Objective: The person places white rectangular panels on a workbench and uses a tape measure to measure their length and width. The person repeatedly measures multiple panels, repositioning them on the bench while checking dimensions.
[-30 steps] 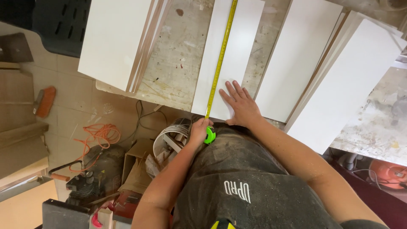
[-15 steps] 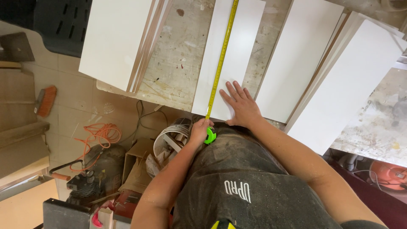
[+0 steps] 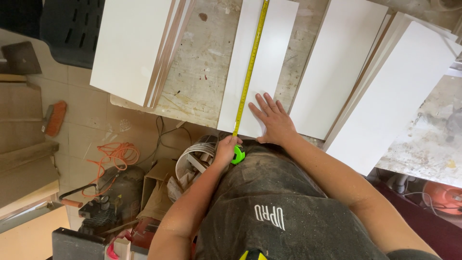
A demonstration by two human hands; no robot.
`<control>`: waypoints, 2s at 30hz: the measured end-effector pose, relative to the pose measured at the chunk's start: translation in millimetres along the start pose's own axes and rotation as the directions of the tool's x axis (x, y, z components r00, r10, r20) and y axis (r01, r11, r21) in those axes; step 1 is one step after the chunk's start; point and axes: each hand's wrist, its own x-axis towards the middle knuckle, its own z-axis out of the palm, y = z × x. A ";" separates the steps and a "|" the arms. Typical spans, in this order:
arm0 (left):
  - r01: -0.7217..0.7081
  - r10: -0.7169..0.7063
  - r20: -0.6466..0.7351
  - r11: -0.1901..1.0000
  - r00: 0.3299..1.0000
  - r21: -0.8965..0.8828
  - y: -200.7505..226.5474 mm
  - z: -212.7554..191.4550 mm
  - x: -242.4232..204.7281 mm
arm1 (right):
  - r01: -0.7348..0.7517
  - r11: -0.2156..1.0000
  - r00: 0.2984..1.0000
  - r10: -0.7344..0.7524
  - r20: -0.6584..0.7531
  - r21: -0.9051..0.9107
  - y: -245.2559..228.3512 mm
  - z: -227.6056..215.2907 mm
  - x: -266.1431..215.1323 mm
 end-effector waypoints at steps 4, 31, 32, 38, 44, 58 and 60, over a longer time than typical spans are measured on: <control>0.004 -0.004 -0.006 1.000 1.000 0.002 5.0 -0.4 -3.9 | 0.000 1.000 1.000 0.000 -0.009 -0.009 0.6 3.2 0.8; -0.014 0.014 -0.003 1.000 1.000 0.022 2.7 0.4 -1.6 | 0.013 1.000 0.999 -0.013 -0.043 -0.001 1.9 6.1 0.5; -0.014 0.014 -0.003 1.000 1.000 0.022 4.0 0.3 -2.7 | 0.013 1.000 0.999 -0.013 -0.043 -0.001 1.8 6.0 0.5; -0.009 0.009 -0.018 1.000 1.000 0.022 4.7 0.9 -4.1 | 0.012 1.000 0.999 -0.012 -0.039 -0.004 1.9 5.3 0.4; -0.018 0.019 -0.027 1.000 0.999 0.022 3.5 2.3 -3.7 | 0.010 1.000 0.999 -0.009 -0.044 0.004 0.8 3.5 -0.6; -0.282 0.320 -0.308 0.946 0.896 0.163 94.0 -20.6 -24.3 | -0.228 0.807 0.936 0.335 -0.105 0.545 -7.1 -1.6 -15.5; -0.306 0.348 -0.309 0.935 0.885 0.177 116.2 -26.1 -23.2 | -0.248 0.770 0.927 0.366 -0.088 0.587 -6.4 4.0 -14.3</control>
